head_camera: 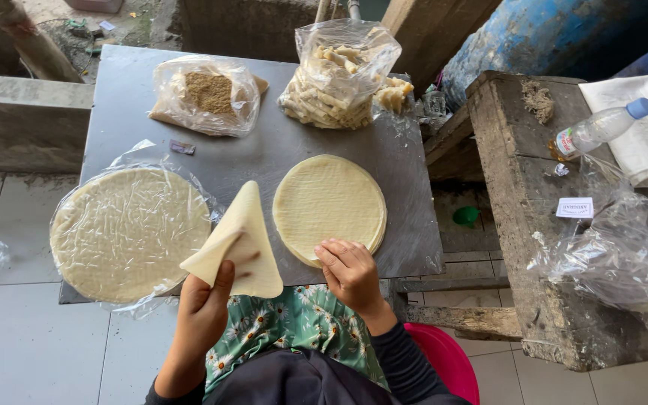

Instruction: The person peels individual lumpia wrappers from a stack by hand and places them into a new stack. At the end, they use a knife to poke and adjust the finished stack.

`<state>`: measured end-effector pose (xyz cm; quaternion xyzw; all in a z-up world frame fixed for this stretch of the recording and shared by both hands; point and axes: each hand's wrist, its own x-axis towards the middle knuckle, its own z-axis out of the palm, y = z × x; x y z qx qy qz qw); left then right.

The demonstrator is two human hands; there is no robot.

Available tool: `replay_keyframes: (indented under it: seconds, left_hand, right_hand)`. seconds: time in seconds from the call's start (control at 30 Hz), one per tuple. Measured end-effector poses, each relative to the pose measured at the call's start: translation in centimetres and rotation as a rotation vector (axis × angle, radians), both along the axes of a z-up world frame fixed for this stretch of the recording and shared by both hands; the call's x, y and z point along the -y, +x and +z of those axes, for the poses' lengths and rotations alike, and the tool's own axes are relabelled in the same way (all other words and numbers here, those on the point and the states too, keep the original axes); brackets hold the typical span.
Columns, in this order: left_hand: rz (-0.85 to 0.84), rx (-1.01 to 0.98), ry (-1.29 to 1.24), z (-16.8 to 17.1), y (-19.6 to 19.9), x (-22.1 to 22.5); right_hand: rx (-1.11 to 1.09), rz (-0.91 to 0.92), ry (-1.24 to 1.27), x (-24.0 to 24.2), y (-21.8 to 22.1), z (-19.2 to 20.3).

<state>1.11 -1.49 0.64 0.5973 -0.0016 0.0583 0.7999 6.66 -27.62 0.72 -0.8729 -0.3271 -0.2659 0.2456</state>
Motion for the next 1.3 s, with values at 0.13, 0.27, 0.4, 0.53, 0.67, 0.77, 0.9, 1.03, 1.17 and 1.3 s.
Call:
replay_keyframes:
  seconds: [0.13,0.27,0.4,0.53,0.67,0.77,0.9,1.03,1.17,1.3]
  left_hand:
    - [-0.088,0.035,0.007,0.7,0.6,1.0]
    - [-0.381,0.181,0.147,2.9,1.2,1.8]
    - [-0.687,0.532,0.257,5.9,1.7,3.0]
    - [-0.627,0.149,0.141,7.2,1.8,5.3]
    - [-0.378,0.231,0.212,7.5,4.1,6.5]
    - [-0.108,0.385,0.427,8.7,6.5,6.5]
    - [0.008,0.529,0.525,10.3,7.1,6.0]
    - [0.068,0.447,0.587,9.0,7.7,5.9]
    - [0.121,0.446,0.782,5.3,12.0,6.1]
    - [0.020,0.272,0.933,2.1,14.8,6.7]
  right_hand:
    - [-0.063,0.005,0.052,0.4,-0.2,0.3]
    - [-0.446,0.137,0.585,1.1,-1.1,0.2]
    - [-1.066,0.529,1.210,3.1,-2.3,-1.5]
    - [-1.053,0.432,1.412,4.9,-2.4,-2.7]
    - [-0.793,0.412,1.270,6.6,0.8,-0.3]
    - [-0.562,0.289,1.081,7.7,2.4,3.8]
    - [-0.472,0.221,0.869,8.2,3.0,7.8]
    - [-0.650,0.060,0.906,7.9,4.1,7.4]
    - [-0.680,-0.229,0.632,6.2,7.4,4.1]
    - [-0.505,-0.345,0.409,4.7,9.5,1.7]
